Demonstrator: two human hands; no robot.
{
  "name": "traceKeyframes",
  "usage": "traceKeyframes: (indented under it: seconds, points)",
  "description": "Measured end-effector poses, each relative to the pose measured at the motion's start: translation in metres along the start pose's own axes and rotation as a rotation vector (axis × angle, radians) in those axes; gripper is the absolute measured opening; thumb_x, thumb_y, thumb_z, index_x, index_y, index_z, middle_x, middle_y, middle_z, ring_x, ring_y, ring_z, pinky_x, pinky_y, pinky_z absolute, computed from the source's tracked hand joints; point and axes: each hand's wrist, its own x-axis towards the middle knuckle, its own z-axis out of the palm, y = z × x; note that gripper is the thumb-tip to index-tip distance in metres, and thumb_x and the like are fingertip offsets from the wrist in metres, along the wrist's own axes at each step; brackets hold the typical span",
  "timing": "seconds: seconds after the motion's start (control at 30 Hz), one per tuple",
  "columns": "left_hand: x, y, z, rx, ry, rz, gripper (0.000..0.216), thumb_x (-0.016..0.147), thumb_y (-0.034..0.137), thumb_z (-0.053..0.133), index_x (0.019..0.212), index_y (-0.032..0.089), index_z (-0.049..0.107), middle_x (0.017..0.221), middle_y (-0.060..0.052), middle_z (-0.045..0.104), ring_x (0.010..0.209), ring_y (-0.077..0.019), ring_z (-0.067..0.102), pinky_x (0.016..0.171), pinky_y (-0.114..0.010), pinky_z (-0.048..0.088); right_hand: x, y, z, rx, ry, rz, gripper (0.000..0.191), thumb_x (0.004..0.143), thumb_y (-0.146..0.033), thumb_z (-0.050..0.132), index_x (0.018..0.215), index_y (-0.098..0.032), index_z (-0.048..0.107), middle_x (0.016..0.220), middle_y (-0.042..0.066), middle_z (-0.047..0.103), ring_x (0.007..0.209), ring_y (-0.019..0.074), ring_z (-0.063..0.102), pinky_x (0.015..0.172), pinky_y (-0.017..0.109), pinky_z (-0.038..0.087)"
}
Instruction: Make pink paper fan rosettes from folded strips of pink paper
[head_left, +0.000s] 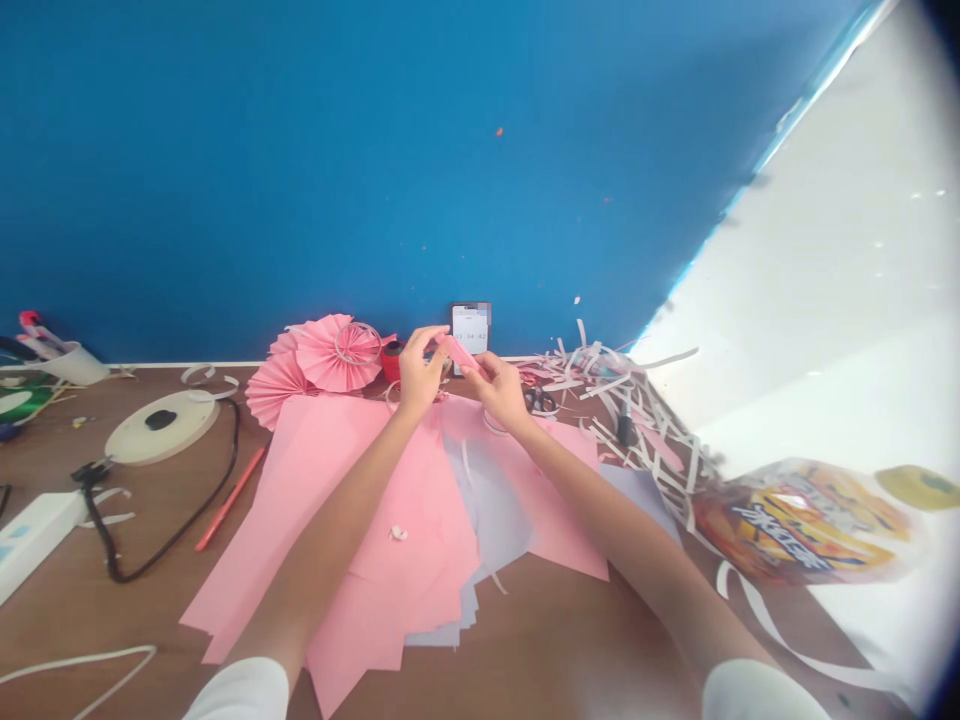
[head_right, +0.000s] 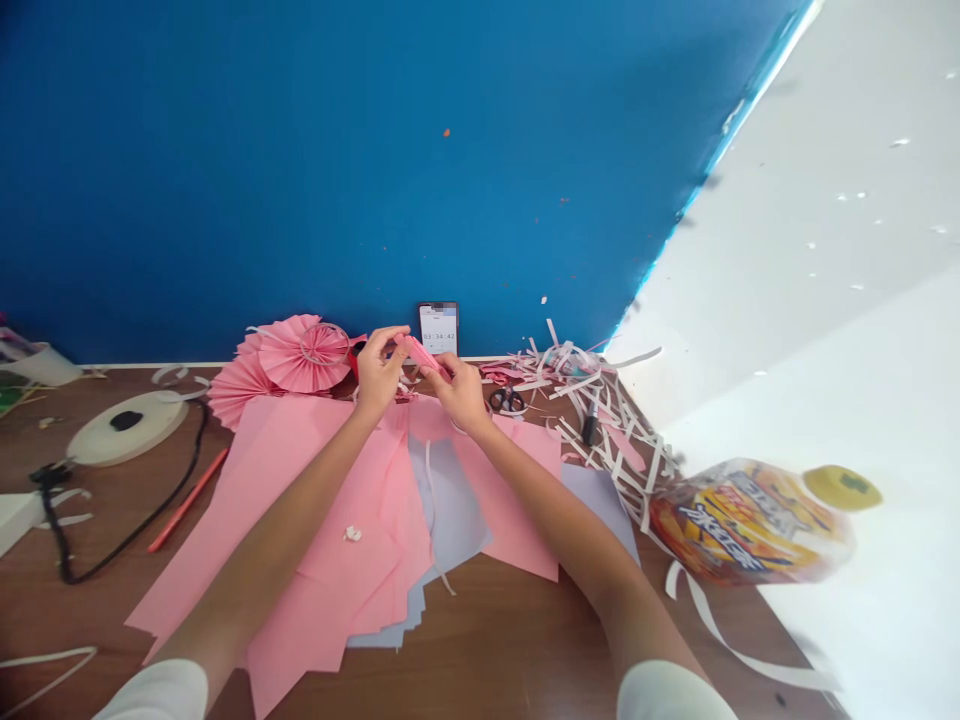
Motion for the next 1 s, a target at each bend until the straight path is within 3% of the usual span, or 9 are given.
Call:
traceKeyframes:
  seconds: [0.1,0.27,0.57,0.63,0.73,0.87,1.0]
  points:
    - [0.002,0.0,-0.006,0.013,-0.112,0.032,0.036,0.09,0.044,0.049,0.109,0.019,0.066,0.111,-0.009,0.067,0.103,-0.0202,0.062,0.091,-0.033,0.047,0.003,0.0,-0.008,-0.223,0.023,-0.073,0.035,0.09,-0.05,0.048,0.086,-0.019,0.064,0.069,0.0,0.061,0.062,0.0151,0.053,0.059,0.026,0.034]
    - [0.008,0.0,-0.013,0.075,-0.295,0.08,0.041,0.093,0.045,0.043,0.118,0.02,0.063,0.119,-0.009,0.066,0.11,-0.0209,0.06,0.097,-0.034,0.043,0.011,0.01,-0.017,-0.451,0.018,-0.181,0.033,0.094,-0.045,0.041,0.095,-0.02,0.063,0.082,0.005,0.066,0.074,0.0189,0.058,0.064,0.027,0.035]
    - [0.009,-0.011,-0.017,0.139,-0.431,0.171,0.058,0.094,0.054,0.028,0.139,0.019,0.04,0.131,-0.014,0.053,0.123,-0.0213,0.048,0.105,-0.036,0.035,0.017,0.016,-0.024,-0.685,-0.113,-0.358,0.033,0.097,-0.041,0.038,0.096,-0.02,0.063,0.085,0.008,0.067,0.078,0.0213,0.056,0.069,0.031,0.031]
    - [0.01,-0.01,-0.02,0.159,-0.48,0.189,0.055,0.094,0.054,0.028,0.132,0.019,0.047,0.131,-0.013,0.052,0.124,-0.0213,0.047,0.106,-0.035,0.034,0.021,0.017,-0.03,-0.705,-0.145,-0.396,0.033,0.098,-0.04,0.037,0.098,-0.02,0.063,0.085,0.008,0.067,0.078,0.0212,0.056,0.069,0.031,0.03]
    - [0.009,-0.008,-0.021,0.256,-0.533,0.203,0.05,0.094,0.053,0.027,0.112,0.017,0.057,0.113,-0.012,0.061,0.11,-0.0224,0.054,0.098,-0.035,0.04,0.025,0.018,-0.038,-0.729,-0.182,-0.426,0.032,0.098,-0.038,0.037,0.099,-0.019,0.063,0.086,0.009,0.067,0.08,0.022,0.055,0.07,0.032,0.03]
    - [0.004,-0.011,-0.016,0.383,-0.476,0.175,0.042,0.095,0.049,0.029,0.093,0.019,0.058,0.085,-0.008,0.061,0.082,-0.0211,0.057,0.079,-0.032,0.043,0.025,0.011,-0.037,-0.712,-0.23,-0.419,0.027,0.096,-0.034,0.041,0.105,-0.018,0.061,0.092,0.01,0.067,0.087,0.0241,0.056,0.073,0.033,0.03]
    - [0.001,-0.016,-0.011,0.374,-0.412,0.213,0.037,0.096,0.042,0.031,0.082,0.019,0.057,0.078,-0.006,0.059,0.076,-0.0203,0.054,0.074,-0.031,0.04,0.02,0.001,-0.03,-0.64,-0.314,-0.41,0.031,0.094,-0.034,0.043,0.116,-0.017,0.056,0.094,0.009,0.069,0.086,0.0231,0.058,0.074,0.032,0.029]
